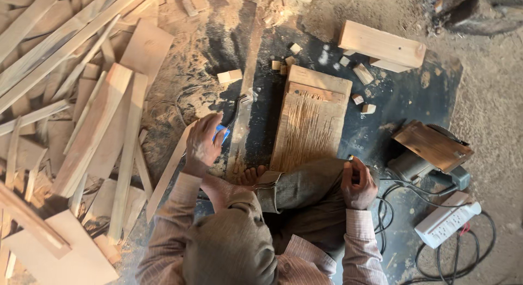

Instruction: The person sits on the floor and cuts small wooden blocks and a thin wood strip with a handheld circular saw, steadying each piece by hand or foot. They mark a piece with a pencil, gather cut blocks into a pile, and continue cutting more pieces.

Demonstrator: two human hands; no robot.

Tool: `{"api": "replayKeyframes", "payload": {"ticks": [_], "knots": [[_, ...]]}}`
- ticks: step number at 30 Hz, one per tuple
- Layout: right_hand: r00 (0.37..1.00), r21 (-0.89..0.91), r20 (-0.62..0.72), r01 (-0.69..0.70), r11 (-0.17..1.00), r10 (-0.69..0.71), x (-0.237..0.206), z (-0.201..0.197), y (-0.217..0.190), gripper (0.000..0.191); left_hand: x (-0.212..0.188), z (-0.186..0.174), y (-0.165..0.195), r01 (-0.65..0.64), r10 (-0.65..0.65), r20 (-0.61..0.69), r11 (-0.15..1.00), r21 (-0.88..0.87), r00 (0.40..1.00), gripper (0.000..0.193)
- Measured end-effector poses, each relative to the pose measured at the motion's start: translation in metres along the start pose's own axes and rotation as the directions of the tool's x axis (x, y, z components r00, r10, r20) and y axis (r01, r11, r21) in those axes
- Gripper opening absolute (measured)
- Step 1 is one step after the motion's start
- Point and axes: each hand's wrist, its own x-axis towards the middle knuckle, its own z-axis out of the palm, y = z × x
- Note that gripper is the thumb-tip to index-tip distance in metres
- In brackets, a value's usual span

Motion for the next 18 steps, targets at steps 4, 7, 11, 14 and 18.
{"api": "replayKeyframes", "payload": {"ticks": [4, 7, 11, 14, 18], "knots": [[0.998, -0.016, 0.015, 0.055, 0.998, -0.055, 0.001, -0.008, -0.004, 0.019, -0.059, -0.018, 0.01, 0.113, -0.115, -0.123, 0.993, -0.023, 0.986, 0.037], [0.994, -0.045, 0.075, 0.085, 0.995, -0.082, 0.003, -0.01, -0.008, 0.019, -0.095, -0.032, 0.003, 0.337, -0.331, -0.133, 0.941, 0.018, 0.934, 0.035], [0.967, 0.149, 0.19, 0.141, 0.979, -0.169, 0.008, 0.012, -0.026, 0.025, -0.137, -0.056, -0.015, 0.378, -0.37, -0.331, 0.925, -0.041, 0.868, 0.042], [0.921, 0.11, 0.283, 0.248, 0.962, -0.27, 0.006, 0.023, -0.039, 0.025, -0.16, -0.072, -0.028, 0.426, -0.418, -0.432, 0.901, -0.084, 0.799, 0.04], [0.9, 0.023, 0.331, 0.291, 0.956, -0.282, -0.002, 0.018, -0.05, 0.025, -0.187, -0.095, -0.054, 0.623, -0.521, -0.454, 0.775, 0.103, 0.723, 0.039]]}}
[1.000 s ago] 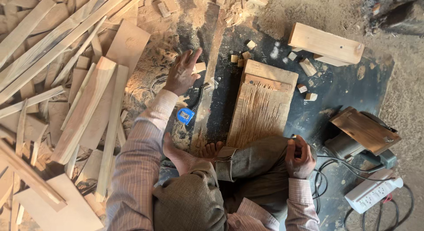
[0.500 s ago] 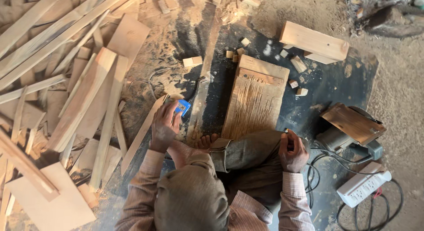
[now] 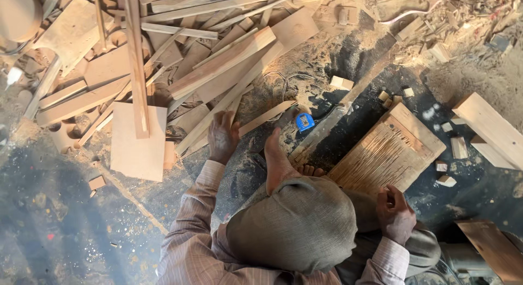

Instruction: The person sits on the floor and cuts small wooden blocks and a thin wood strip with a handheld circular saw, steadying each piece by hand or foot. They mark a piece with a pencil, gather cut blocks into a pile, and continue cutting more pieces.

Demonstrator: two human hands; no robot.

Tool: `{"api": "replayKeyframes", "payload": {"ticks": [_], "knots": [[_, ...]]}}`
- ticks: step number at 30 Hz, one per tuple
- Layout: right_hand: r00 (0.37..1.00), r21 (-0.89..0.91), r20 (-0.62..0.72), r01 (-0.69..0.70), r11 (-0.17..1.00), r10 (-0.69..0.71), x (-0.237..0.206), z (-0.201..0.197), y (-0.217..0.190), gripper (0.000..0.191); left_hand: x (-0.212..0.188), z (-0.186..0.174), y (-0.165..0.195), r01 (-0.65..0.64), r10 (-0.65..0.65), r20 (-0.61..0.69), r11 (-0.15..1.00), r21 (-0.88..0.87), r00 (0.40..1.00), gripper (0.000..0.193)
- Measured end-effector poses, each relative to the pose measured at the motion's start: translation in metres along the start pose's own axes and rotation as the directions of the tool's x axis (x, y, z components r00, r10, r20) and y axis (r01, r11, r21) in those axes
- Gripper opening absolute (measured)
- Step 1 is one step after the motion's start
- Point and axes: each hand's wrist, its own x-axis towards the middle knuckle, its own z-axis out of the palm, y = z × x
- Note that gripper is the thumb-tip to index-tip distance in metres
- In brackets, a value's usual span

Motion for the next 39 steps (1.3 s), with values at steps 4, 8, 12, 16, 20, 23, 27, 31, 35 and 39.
{"api": "replayKeyframes", "payload": {"ticks": [4, 8, 12, 16, 20, 23, 27, 31, 35, 39], "knots": [[0.999, -0.004, 0.009, -0.032, 0.999, 0.032, -0.006, -0.01, -0.007, 0.026, 0.009, -0.011, -0.04, 0.087, -0.085, -0.02, 0.947, 0.309, 0.996, 0.054], [0.997, 0.001, 0.017, -0.07, 0.998, 0.07, -0.009, -0.015, -0.012, 0.026, 0.013, -0.005, -0.067, 0.123, -0.148, 0.034, 0.909, 0.398, 0.988, 0.061], [0.999, -0.006, 0.009, -0.039, 0.999, 0.039, -0.01, -0.018, -0.016, 0.025, 0.02, 0.007, -0.087, 0.097, -0.151, 0.085, 0.886, 0.453, 0.985, 0.051], [1.0, -0.012, -0.001, -0.023, 1.0, 0.023, -0.011, -0.019, -0.019, 0.024, 0.022, 0.005, -0.098, 0.06, -0.077, 0.059, 0.967, 0.246, 0.995, 0.043], [1.0, -0.015, -0.004, -0.02, 1.0, 0.02, -0.011, -0.018, -0.019, 0.023, 0.018, -0.006, -0.086, 0.094, -0.098, 0.113, 0.995, 0.045, 0.989, 0.037], [0.999, -0.005, -0.009, -0.034, 0.999, 0.034, -0.01, -0.017, -0.017, 0.024, 0.02, -0.022, -0.057, 0.069, -0.067, 0.106, 0.997, -0.02, 0.992, 0.045], [1.0, 0.048, -0.026, -0.007, 0.999, 0.008, -0.006, -0.016, -0.013, 0.025, 0.024, -0.047, -0.012, 0.019, 0.002, 0.157, 0.992, -0.129, 0.988, 0.058], [0.988, 0.603, 0.128, -0.148, 0.784, 0.088, 0.004, -0.014, -0.022, 0.032, 0.027, -0.061, 0.033, -0.275, 0.284, 0.047, 0.951, -0.143, 0.958, 0.053], [0.97, 0.862, 0.239, -0.228, 0.453, 0.032, 0.021, -0.01, -0.057, 0.039, 0.028, -0.065, 0.066, -0.527, 0.527, -0.042, 0.836, -0.153, 0.849, 0.045], [0.932, 0.923, 0.361, -0.362, -0.13, -0.036, 0.054, -0.018, -0.097, 0.059, 0.03, -0.066, 0.087, -0.647, 0.633, -0.136, 0.752, -0.126, 0.762, 0.041]]}}
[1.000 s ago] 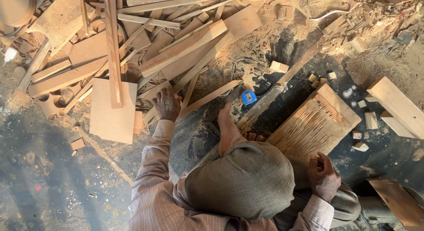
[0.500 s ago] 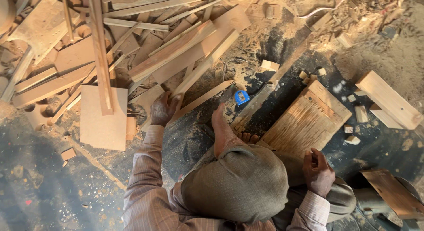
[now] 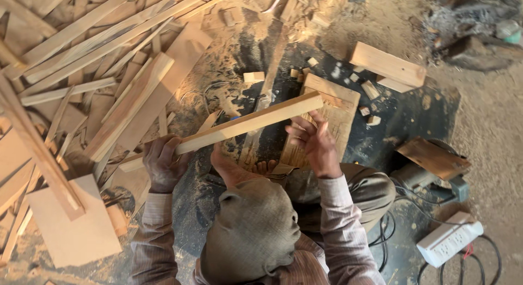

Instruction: The person sits on the floor and cuts small wooden blocks and a thin wood strip with a handheld circular saw, steadying each piece by hand or foot. They mark a piece with a pencil, gather cut blocks into a pile, and continue cutting more pieces.

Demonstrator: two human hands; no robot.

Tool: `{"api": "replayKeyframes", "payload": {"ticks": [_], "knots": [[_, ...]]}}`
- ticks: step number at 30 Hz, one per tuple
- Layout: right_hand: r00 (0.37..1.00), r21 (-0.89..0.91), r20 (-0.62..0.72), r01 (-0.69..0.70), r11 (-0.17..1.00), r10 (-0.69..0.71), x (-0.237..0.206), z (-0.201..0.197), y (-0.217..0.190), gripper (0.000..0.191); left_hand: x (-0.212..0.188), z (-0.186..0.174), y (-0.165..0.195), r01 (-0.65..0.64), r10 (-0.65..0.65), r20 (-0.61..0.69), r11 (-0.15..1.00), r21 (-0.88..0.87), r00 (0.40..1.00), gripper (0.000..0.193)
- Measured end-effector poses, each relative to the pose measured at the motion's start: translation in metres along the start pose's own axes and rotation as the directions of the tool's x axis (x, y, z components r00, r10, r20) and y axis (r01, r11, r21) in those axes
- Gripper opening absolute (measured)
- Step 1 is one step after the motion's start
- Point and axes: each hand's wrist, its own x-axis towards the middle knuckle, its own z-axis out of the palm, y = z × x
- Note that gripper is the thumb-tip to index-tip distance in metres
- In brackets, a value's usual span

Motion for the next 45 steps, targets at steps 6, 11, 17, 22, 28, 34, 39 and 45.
{"api": "replayKeyframes", "payload": {"ticks": [6, 11, 17, 22, 28, 34, 39, 45], "knots": [[0.999, 0.296, 0.041, 0.008, 0.955, -0.021, -0.001, 0.027, -0.023, 0.052, 0.011, -0.001, -0.002, -0.047, 0.047, -0.043, 0.999, -0.009, 0.998, 0.037], [0.996, 0.272, 0.086, -0.035, 0.962, 0.012, -0.013, 0.026, -0.026, 0.048, 0.016, 0.003, -0.009, -0.084, 0.081, -0.102, 0.996, -0.028, 0.991, 0.039], [0.998, 0.32, 0.044, -0.047, 0.946, 0.035, -0.017, 0.03, -0.025, 0.053, 0.027, 0.007, 0.0, -0.083, 0.105, -0.155, 0.986, 0.145, 0.982, 0.033], [0.999, 0.329, -0.019, 0.038, 0.944, -0.034, -0.013, -0.004, -0.008, 0.051, 0.037, 0.003, 0.003, -0.176, 0.229, -0.133, 0.929, 0.327, 0.964, 0.034], [0.962, 0.529, -0.213, -0.034, 0.848, 0.172, 0.025, -0.088, 0.036, 0.032, 0.057, 0.031, 0.036, -0.375, 0.376, 0.107, 0.769, 0.518, 0.92, 0.04], [0.909, 0.501, -0.344, -0.036, 0.865, 0.237, 0.028, -0.133, 0.063, 0.047, 0.116, 0.061, 0.088, -0.661, 0.782, 0.067, 0.474, 0.583, 0.62, 0.012], [0.807, 0.397, -0.522, -0.057, 0.916, 0.277, 0.026, -0.121, 0.066, 0.052, 0.132, 0.048, 0.122, -0.787, 0.834, 0.249, 0.305, 0.536, 0.493, 0.027], [0.747, 0.291, -0.602, -0.126, 0.949, 0.283, 0.026, -0.107, 0.061, 0.04, 0.145, 0.044, 0.141, -0.816, 0.868, 0.263, 0.237, 0.527, 0.422, 0.033]]}}
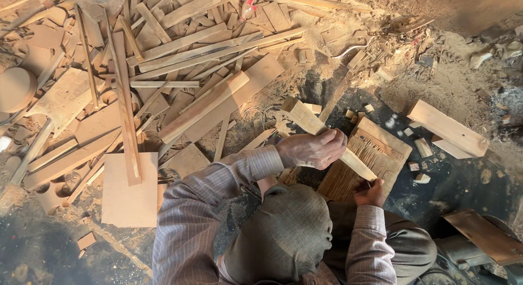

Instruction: The person sits on the floor and cuts small wooden blocks and a thin wood strip with a handheld circular saw, steadying each piece by hand or foot. They mark a piece with a pencil, gather cut blocks into a pile, and continue cutting more pieces.

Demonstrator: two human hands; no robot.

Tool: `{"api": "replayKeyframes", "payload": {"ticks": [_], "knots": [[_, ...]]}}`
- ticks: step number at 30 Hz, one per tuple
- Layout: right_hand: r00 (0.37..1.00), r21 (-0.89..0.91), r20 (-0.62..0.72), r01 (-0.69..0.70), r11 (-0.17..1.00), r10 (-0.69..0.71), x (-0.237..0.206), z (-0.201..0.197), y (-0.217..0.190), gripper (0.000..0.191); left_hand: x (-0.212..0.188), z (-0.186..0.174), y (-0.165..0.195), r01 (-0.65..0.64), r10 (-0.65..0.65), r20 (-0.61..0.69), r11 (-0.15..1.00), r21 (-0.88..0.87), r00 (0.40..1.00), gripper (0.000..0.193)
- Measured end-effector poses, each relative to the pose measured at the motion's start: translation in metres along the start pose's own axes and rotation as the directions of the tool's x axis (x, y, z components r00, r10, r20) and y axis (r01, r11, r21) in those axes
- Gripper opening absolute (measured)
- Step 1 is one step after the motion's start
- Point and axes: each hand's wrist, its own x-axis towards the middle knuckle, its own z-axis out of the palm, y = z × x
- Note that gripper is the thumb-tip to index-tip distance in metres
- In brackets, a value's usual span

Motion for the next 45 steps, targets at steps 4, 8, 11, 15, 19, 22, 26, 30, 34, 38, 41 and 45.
{"api": "replayKeyframes", "payload": {"ticks": [4, 8, 11, 15, 19, 22, 26, 30, 34, 38, 41, 45], "knots": [[0.999, -0.104, -0.046, -0.021, 0.994, 0.016, 0.0, 0.0, 0.001, 0.035, 0.013, -0.003, 0.0, 0.054, -0.05, 0.038, 0.993, -0.108, 0.998, 0.025], [0.997, -0.13, -0.078, -0.04, 0.991, 0.03, 0.002, -0.001, 0.0, 0.038, 0.025, -0.005, -0.001, 0.038, -0.012, 0.155, 0.985, -0.169, 0.988, 0.02], [0.995, -0.142, -0.099, -0.038, 0.989, 0.024, 0.004, -0.001, -0.001, 0.041, 0.039, -0.003, -0.002, -0.044, 0.092, 0.293, 0.985, -0.167, 0.952, 0.023], [0.992, -0.167, -0.123, -0.049, 0.985, 0.028, 0.005, -0.002, 0.0, 0.043, 0.058, 0.003, 0.0, -0.053, 0.149, 0.402, 0.969, -0.239, 0.903, 0.026], [0.997, -0.266, -0.079, -0.018, 0.964, -0.003, 0.007, 0.0, 0.002, 0.042, 0.067, 0.006, -0.001, -0.061, 0.196, 0.438, 0.951, -0.304, 0.877, 0.025], [0.986, -0.262, -0.167, -0.051, 0.964, 0.007, 0.009, 0.003, 0.002, 0.054, 0.076, 0.008, -0.003, -0.043, 0.219, 0.472, 0.934, -0.355, 0.854, 0.025], [0.973, -0.296, -0.206, 0.039, 0.955, -0.103, 0.006, 0.002, 0.004, 0.055, 0.089, 0.01, 0.0, -0.02, 0.246, 0.503, 0.91, -0.414, 0.829, 0.025], [0.954, -0.309, -0.261, 0.062, 0.949, -0.147, 0.006, 0.0, 0.005, 0.06, 0.095, 0.012, 0.005, 0.011, 0.269, 0.528, 0.884, -0.467, 0.805, 0.025], [0.964, -0.359, -0.237, 0.032, 0.933, -0.124, 0.009, -0.003, 0.005, 0.072, 0.108, 0.017, 0.009, 0.053, 0.284, 0.551, 0.855, -0.516, 0.785, 0.026], [0.968, -0.354, -0.21, 0.059, 0.933, -0.141, 0.011, -0.007, 0.007, 0.065, 0.116, 0.024, 0.011, 0.091, 0.284, 0.564, 0.834, -0.544, 0.775, 0.028], [0.974, -0.322, -0.186, 0.063, 0.945, -0.129, 0.012, -0.01, 0.007, 0.065, 0.118, 0.031, 0.009, 0.164, 0.281, 0.613, 0.807, -0.567, 0.739, 0.024], [0.98, -0.288, -0.147, 0.087, 0.954, -0.134, 0.011, -0.01, 0.006, 0.064, 0.12, 0.037, 0.006, 0.195, 0.298, 0.638, 0.787, -0.585, 0.71, 0.021]]}}
